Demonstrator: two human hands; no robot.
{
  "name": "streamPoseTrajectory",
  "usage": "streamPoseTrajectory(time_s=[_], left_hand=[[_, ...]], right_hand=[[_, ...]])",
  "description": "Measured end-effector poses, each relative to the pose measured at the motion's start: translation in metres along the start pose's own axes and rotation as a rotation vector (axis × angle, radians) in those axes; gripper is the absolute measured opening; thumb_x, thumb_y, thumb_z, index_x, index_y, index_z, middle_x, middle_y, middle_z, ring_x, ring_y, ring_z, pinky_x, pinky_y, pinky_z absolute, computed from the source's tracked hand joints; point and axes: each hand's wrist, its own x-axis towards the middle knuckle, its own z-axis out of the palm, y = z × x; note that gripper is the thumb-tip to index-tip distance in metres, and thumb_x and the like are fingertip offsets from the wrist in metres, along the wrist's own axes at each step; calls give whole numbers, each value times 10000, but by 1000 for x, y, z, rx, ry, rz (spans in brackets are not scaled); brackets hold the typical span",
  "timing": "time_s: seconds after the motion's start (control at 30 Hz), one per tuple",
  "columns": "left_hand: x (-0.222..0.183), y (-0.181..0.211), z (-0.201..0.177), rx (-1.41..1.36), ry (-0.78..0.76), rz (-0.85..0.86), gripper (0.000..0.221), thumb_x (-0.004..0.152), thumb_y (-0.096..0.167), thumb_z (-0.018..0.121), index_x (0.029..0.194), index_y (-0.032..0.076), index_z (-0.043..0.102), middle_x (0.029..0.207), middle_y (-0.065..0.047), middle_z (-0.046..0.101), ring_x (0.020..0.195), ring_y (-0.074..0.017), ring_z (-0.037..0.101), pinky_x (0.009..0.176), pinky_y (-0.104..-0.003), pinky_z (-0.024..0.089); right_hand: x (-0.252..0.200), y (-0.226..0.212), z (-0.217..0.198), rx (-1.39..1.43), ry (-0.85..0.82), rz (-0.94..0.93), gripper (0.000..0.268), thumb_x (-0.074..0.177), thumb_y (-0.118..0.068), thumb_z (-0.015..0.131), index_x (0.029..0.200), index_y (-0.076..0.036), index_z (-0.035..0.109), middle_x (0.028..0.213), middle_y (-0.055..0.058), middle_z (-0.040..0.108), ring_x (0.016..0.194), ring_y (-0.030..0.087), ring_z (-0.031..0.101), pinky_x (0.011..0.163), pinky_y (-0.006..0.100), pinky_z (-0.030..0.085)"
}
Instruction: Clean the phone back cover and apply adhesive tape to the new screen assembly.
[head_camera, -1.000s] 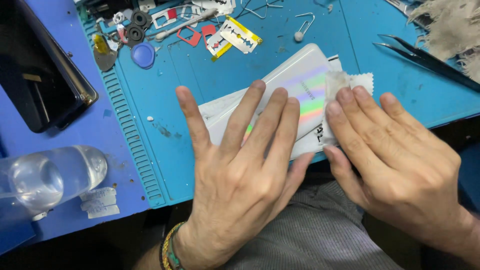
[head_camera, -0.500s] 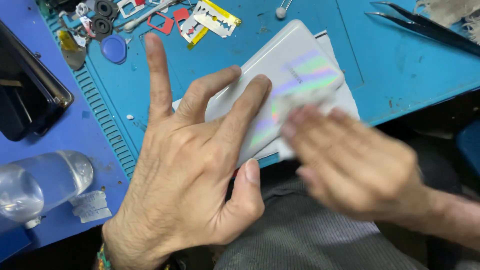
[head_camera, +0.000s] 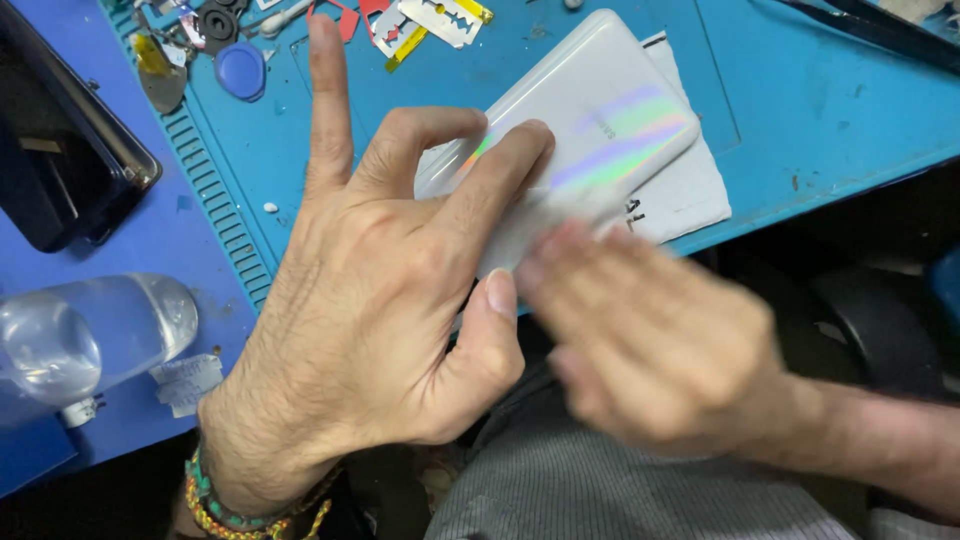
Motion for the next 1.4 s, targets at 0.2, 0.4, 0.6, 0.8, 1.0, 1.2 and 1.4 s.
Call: streamPoseTrajectory(time_s=[0.2, 0.4, 0.6, 0.8, 1.0, 1.2, 1.4], left_hand=[[-1, 1, -1, 13, -25, -5, 640, 1034, 279, 274, 1389, -185, 536, 685, -102, 611, 1246, -502, 603, 1234, -858, -6], [-14, -4, -7, 41, -9, -5, 385, 1024, 229, 411, 1255, -42, 558, 1037, -189, 657, 1151, -415, 563, 1061, -704, 292], [-15, -11, 1, 47, 73, 29, 266, 978, 174, 479, 1144, 1, 596, 963, -148, 658, 1073, -374, 620, 886, -589, 405], [-24, -22, 8, 11, 146, 0, 252, 985, 201, 511, 1057, -21, 608, 812, -285, 607, 838, -516, 571, 738, -643, 394], [-23, -24, 10, 19, 164, 10, 227, 979, 185, 518, 1050, -15, 600, 779, -266, 586, 782, -496, 553, 698, -631, 380], [-29, -21, 13, 2, 203, 43, 202, 973, 168, 524, 1044, -8, 592, 746, -247, 566, 726, -476, 534, 658, -618, 367], [-31, -27, 14, 29, 223, 31, 178, 967, 152, 530, 1038, -2, 585, 713, -227, 546, 670, -455, 516, 618, -606, 353]], right_hand=[[-12, 21, -6, 42, -50, -82, 462, 1096, -187, 459, 1367, 58, 742, 1393, 197, 758, 1326, 312, 711, 1146, 482, 543], [5, -13, 7, 56, 46, -116, 499, 1104, -172, 459, 1276, 133, 813, 1285, 302, 809, 1237, 407, 780, 1127, 507, 563], [1, -15, 21, 165, 104, -275, 319, 1054, -170, 554, 991, 15, 806, 1014, 153, 813, 945, 327, 805, 960, 458, 636], [-36, 27, 9, 80, -60, 7, 573, 1229, 23, 404, 1535, 406, 702, 1573, 629, 658, 1574, 699, 544, 1430, 601, 268], [11, -28, 33, 201, 91, -289, 347, 1054, -133, 520, 987, 53, 805, 970, 186, 796, 900, 329, 778, 903, 498, 627], [-3, 2, 18, 132, 64, -342, 429, 1070, -171, 491, 946, 90, 807, 954, 239, 814, 868, 363, 809, 940, 506, 628], [12, -13, 33, 95, 94, -274, 397, 1095, -102, 541, 1025, 152, 838, 973, 303, 828, 909, 447, 835, 996, 615, 665]])
